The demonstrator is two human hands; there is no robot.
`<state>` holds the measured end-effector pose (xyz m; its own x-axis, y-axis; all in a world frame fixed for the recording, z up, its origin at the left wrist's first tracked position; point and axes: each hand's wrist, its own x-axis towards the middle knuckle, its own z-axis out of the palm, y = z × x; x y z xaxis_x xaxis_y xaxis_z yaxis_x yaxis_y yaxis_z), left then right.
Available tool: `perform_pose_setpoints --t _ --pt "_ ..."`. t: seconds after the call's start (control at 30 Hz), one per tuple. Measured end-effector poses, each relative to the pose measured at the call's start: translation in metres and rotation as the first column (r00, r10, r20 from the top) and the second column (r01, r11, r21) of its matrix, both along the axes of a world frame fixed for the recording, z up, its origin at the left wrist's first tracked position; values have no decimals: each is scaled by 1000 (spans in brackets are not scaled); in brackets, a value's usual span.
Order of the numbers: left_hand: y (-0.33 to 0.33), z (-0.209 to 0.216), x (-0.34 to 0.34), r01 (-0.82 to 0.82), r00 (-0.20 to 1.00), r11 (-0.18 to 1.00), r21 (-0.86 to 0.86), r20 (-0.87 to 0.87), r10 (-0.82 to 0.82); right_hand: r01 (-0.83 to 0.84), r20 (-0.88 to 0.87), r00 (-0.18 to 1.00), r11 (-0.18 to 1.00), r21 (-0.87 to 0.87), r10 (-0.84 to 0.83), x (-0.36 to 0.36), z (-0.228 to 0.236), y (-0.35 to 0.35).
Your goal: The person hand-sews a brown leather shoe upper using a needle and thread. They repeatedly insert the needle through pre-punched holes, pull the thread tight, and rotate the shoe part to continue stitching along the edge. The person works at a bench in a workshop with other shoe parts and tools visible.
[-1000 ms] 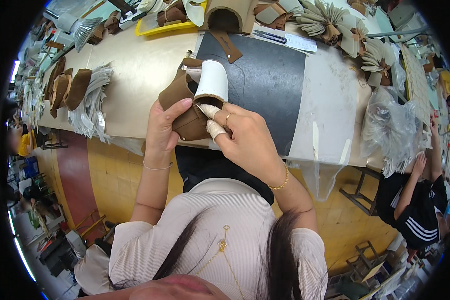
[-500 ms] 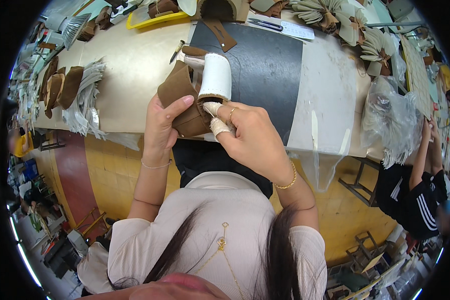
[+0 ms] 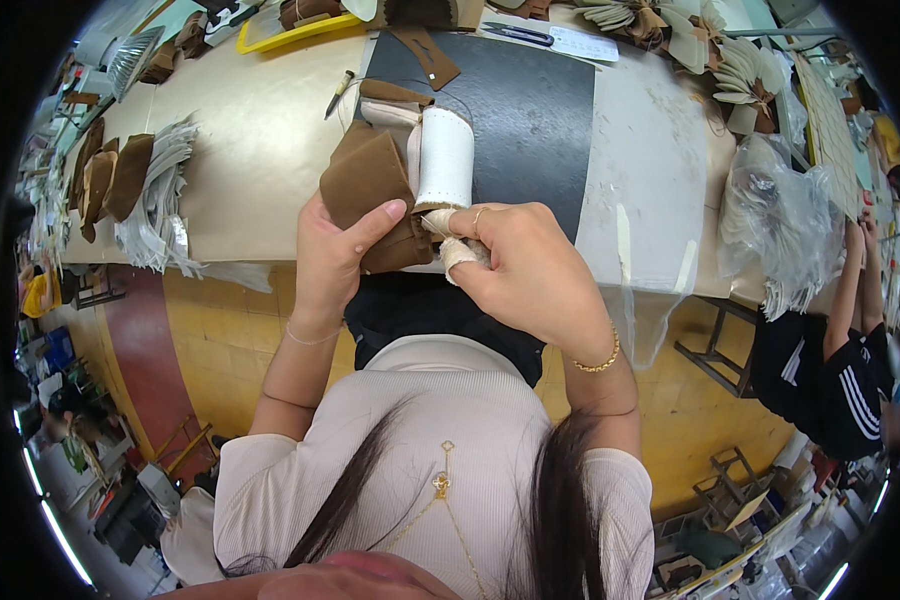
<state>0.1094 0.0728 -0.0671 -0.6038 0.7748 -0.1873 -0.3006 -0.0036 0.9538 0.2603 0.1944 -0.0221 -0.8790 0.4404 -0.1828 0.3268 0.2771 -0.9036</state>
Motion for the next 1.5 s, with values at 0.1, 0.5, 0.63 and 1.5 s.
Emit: perform_pose_setpoints --t 0.1,0.5,0.63,1.5 --pt "2 -2 1 -19 1000 999 26 13 19 60 -61 997 997 47 -57 3 -7 -6" --pt "9 -8 0 -36 985 999 24 172 31 373 -291 900 918 134 -324 -5 -49 -38" --pt "10 -6 -7 5 979 1000 27 205 -11 324 -198 932 944 70 -305 -8 -40 -29" --pt "15 -3 8 86 996 995 -53 -32 -88 -72 48 997 949 308 60 4 7 3"
